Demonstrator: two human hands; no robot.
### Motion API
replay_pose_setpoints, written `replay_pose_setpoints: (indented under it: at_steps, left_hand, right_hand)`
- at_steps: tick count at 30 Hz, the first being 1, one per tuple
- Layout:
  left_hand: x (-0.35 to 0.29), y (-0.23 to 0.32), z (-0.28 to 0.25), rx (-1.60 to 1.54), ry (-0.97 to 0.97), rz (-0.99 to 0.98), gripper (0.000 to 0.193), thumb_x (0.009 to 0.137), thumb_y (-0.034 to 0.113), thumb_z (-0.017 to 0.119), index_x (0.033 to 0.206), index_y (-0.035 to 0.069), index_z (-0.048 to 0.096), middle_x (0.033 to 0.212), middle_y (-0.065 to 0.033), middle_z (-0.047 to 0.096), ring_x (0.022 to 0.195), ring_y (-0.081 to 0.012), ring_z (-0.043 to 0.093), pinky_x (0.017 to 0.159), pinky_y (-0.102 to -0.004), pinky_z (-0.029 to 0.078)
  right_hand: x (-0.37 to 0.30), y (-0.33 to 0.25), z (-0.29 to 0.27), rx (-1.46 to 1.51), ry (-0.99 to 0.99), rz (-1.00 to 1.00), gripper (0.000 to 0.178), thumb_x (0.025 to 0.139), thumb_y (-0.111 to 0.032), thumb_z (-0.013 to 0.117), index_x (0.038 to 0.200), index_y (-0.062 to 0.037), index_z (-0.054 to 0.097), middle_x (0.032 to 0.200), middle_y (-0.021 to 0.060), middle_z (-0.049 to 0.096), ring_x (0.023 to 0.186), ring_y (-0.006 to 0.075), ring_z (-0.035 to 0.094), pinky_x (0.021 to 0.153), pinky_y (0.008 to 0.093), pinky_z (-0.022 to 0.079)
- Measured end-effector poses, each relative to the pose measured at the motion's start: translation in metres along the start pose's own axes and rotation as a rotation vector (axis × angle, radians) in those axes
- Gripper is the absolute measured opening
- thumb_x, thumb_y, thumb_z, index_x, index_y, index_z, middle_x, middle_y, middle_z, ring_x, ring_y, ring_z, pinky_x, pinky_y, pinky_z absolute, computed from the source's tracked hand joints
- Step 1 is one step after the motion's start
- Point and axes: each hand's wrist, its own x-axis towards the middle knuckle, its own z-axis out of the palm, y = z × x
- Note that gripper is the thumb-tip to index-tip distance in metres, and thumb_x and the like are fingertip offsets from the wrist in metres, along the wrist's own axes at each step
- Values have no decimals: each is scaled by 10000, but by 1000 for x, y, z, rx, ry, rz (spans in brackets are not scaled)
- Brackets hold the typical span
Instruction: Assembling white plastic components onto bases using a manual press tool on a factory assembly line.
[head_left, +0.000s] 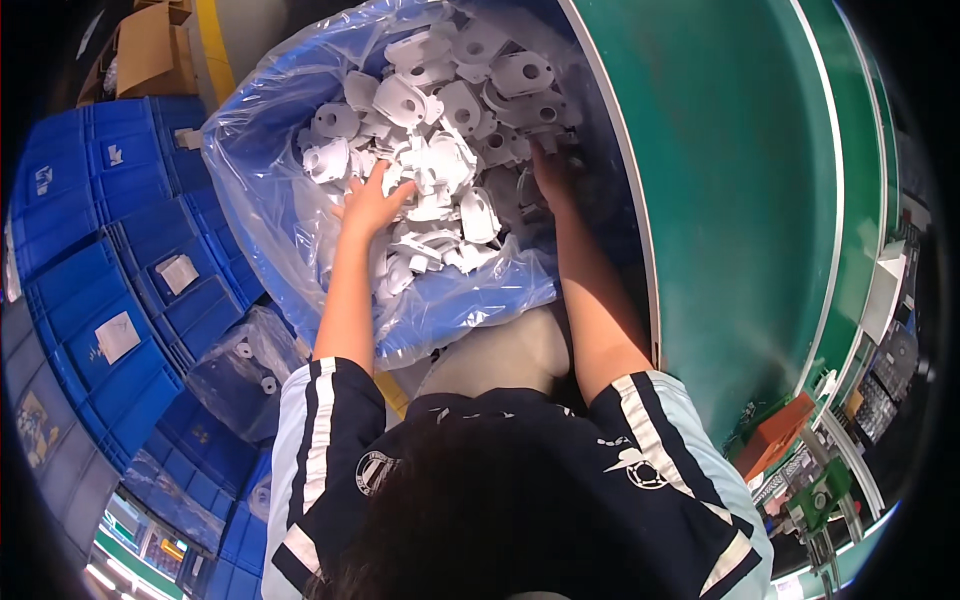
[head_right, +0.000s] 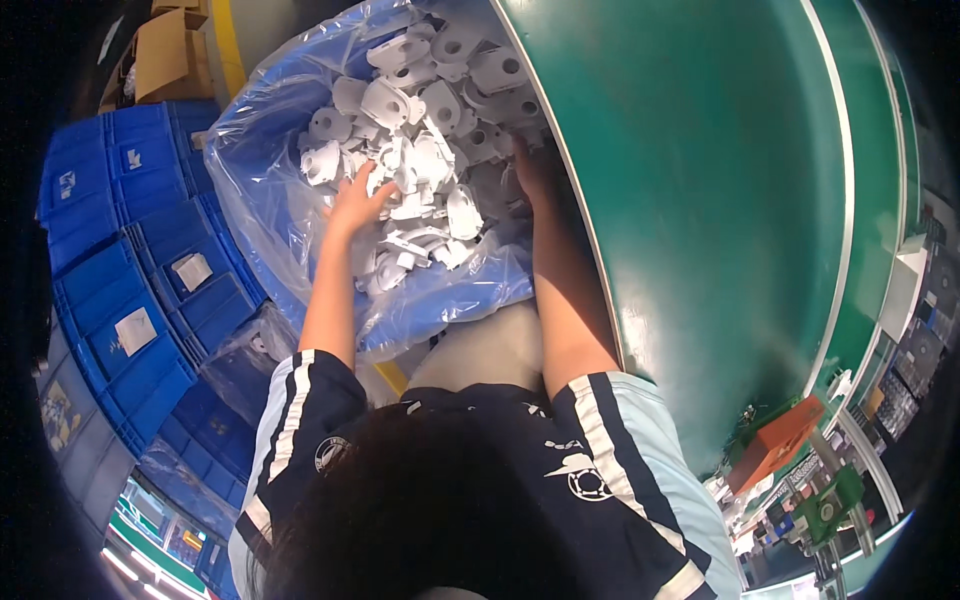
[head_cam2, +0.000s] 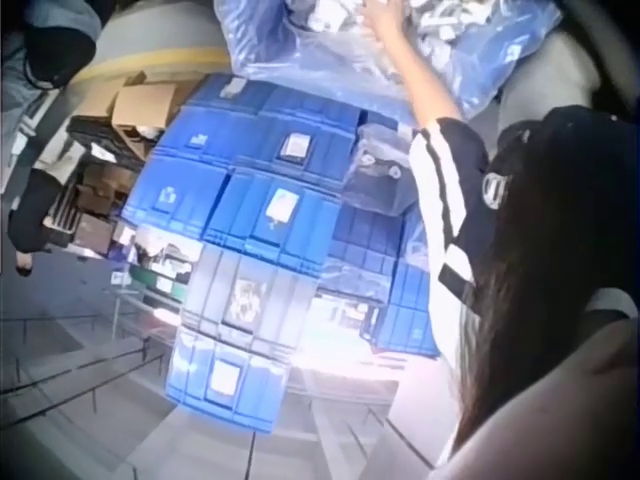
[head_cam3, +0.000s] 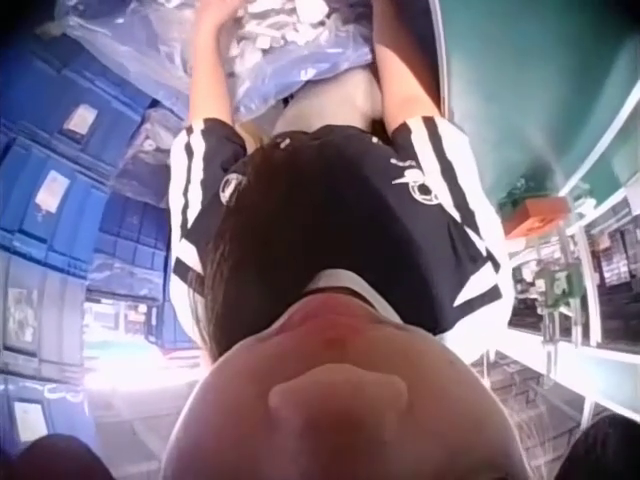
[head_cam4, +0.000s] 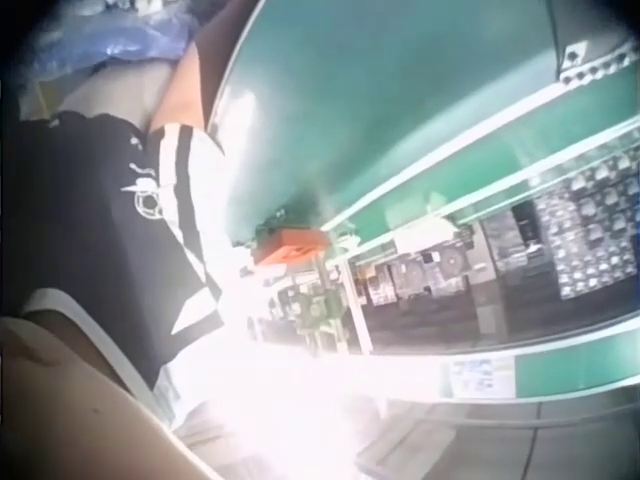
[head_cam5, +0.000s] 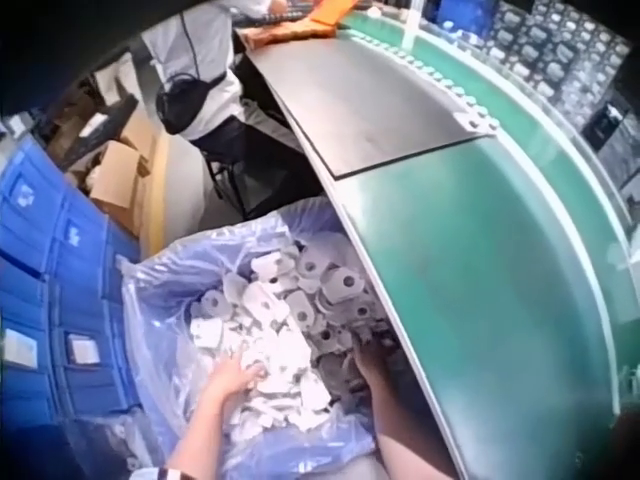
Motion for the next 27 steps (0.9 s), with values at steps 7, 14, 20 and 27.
replay_pose_setpoints:
  at_steps: [7, 14, 20, 27]
  left_hand:
    - [49, -16, 13, -414, -57, 85, 926, 726, 707, 531, 1406, 117, 315, 1338, -379, 299, 1307, -478, 224, 1055, -508, 223]
    - [61, 7, 8, -296, -160, -58, 1053, 636, 793, 524, 1384, 69, 362, 1366, -401, 236, 1364, -452, 73, 1085, -472, 175]
    - [87, -22, 12, -402, -251, -52, 1044, 653, 780, 523, 1366, 31, 377, 1388, -330, 289, 1340, -409, 229, 1069, -444, 241]
    - [71, 11, -5, -502, -306, -74, 1099, 658, 732, 589, 1358, -50, 264, 1353, -279, 357, 1262, -347, 367, 1032, -426, 291]
  right_hand:
    - [-15, -26, -28, -323, -94, 11, 695, 822, -583, 485, 1187, 5, 549, 1185, 251, 550, 1122, 404, 507, 942, 425, 394]
    - [19, 29, -3, 7, 266, -24, 734, 767, -604, 534, 1208, -18, 542, 1194, 242, 546, 1126, 369, 517, 929, 412, 412]
    - [21, 20, 8, 101, 92, 100, 822, 758, -635, 541, 1328, -54, 424, 1300, 193, 485, 1163, 337, 499, 928, 408, 411]
    - [21, 34, 10, 213, 44, 209, 886, 747, -606, 592, 1415, -111, 288, 1373, 154, 409, 1221, 255, 438, 908, 407, 420]
